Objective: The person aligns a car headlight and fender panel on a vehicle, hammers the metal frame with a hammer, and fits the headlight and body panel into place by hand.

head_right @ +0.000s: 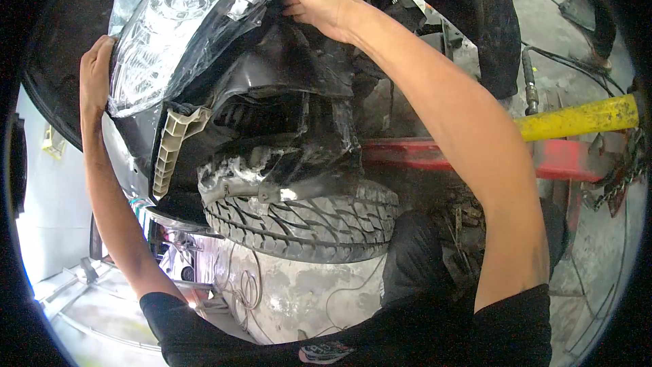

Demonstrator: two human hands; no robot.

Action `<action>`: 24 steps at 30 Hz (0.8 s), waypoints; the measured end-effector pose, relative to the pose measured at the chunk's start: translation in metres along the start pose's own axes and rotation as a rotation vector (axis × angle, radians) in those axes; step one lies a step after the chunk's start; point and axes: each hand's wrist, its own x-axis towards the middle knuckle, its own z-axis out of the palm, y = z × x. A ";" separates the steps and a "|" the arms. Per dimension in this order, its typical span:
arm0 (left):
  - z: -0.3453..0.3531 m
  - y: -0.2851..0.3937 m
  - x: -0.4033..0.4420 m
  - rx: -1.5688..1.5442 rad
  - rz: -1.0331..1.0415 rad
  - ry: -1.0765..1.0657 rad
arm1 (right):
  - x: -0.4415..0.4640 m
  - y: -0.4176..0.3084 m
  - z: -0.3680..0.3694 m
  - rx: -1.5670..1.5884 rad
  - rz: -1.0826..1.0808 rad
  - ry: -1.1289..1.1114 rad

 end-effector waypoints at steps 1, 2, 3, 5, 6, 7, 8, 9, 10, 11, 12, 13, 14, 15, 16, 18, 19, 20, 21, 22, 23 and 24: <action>0.002 0.001 0.000 0.001 0.000 0.002 | 0.001 0.000 0.000 0.014 0.018 0.021; 0.003 0.004 0.000 -0.013 0.008 0.017 | 0.002 -0.003 0.005 0.027 0.035 0.039; 0.003 0.005 -0.001 -0.023 0.014 0.031 | -0.001 -0.006 0.009 0.029 0.033 0.031; 0.003 0.004 -0.001 -0.030 0.019 0.009 | -0.010 -0.011 0.015 -0.009 0.009 0.067; 0.003 0.009 -0.002 -0.026 -0.008 -0.001 | 0.000 -0.011 0.020 -0.002 0.089 0.126; -0.001 0.011 -0.004 -0.010 -0.041 -0.007 | -0.011 -0.010 0.025 -0.069 -0.007 0.139; -0.001 0.006 -0.004 -0.020 0.031 0.006 | -0.002 -0.002 0.017 -0.064 0.006 0.135; 0.000 0.010 -0.006 -0.015 0.039 0.036 | 0.005 0.001 0.015 -0.065 0.018 0.135; -0.001 0.013 -0.006 -0.028 0.044 0.011 | 0.007 0.004 0.014 -0.037 -0.021 0.122; -0.003 0.014 -0.005 -0.045 0.051 -0.015 | 0.005 0.003 0.018 -0.009 -0.060 0.114; -0.001 0.012 -0.005 -0.033 0.051 0.008 | 0.007 0.002 0.018 0.010 -0.032 0.143; 0.001 0.011 -0.005 -0.022 0.055 0.032 | 0.007 0.001 0.018 0.011 -0.034 0.128; 0.000 0.012 -0.005 -0.038 0.059 0.009 | 0.007 -0.001 0.018 0.006 -0.002 0.150; 0.000 0.007 -0.004 -0.015 0.107 0.011 | 0.007 -0.002 0.018 -0.003 0.027 0.176; -0.002 0.005 -0.003 -0.036 0.070 -0.010 | 0.008 -0.003 0.018 -0.001 0.047 0.206; -0.002 0.011 -0.002 -0.066 0.039 -0.036 | 0.007 -0.003 0.019 -0.001 0.019 0.205; -0.002 0.014 -0.003 -0.070 0.005 -0.041 | 0.007 -0.002 0.021 0.005 -0.004 0.200; -0.001 0.019 -0.004 -0.073 -0.028 -0.044 | 0.007 -0.001 0.021 0.012 -0.008 0.230; 0.000 0.025 -0.004 -0.077 -0.023 -0.045 | 0.007 -0.003 0.020 0.010 -0.010 0.237; 0.000 0.029 -0.005 -0.091 -0.039 -0.041 | 0.006 -0.004 0.020 0.018 -0.013 0.237; 0.001 0.032 -0.006 -0.105 -0.056 -0.038 | 0.005 -0.005 0.020 0.026 -0.015 0.236; 0.001 0.034 -0.005 -0.078 -0.053 -0.049 | 0.005 -0.007 0.021 0.053 -0.024 0.222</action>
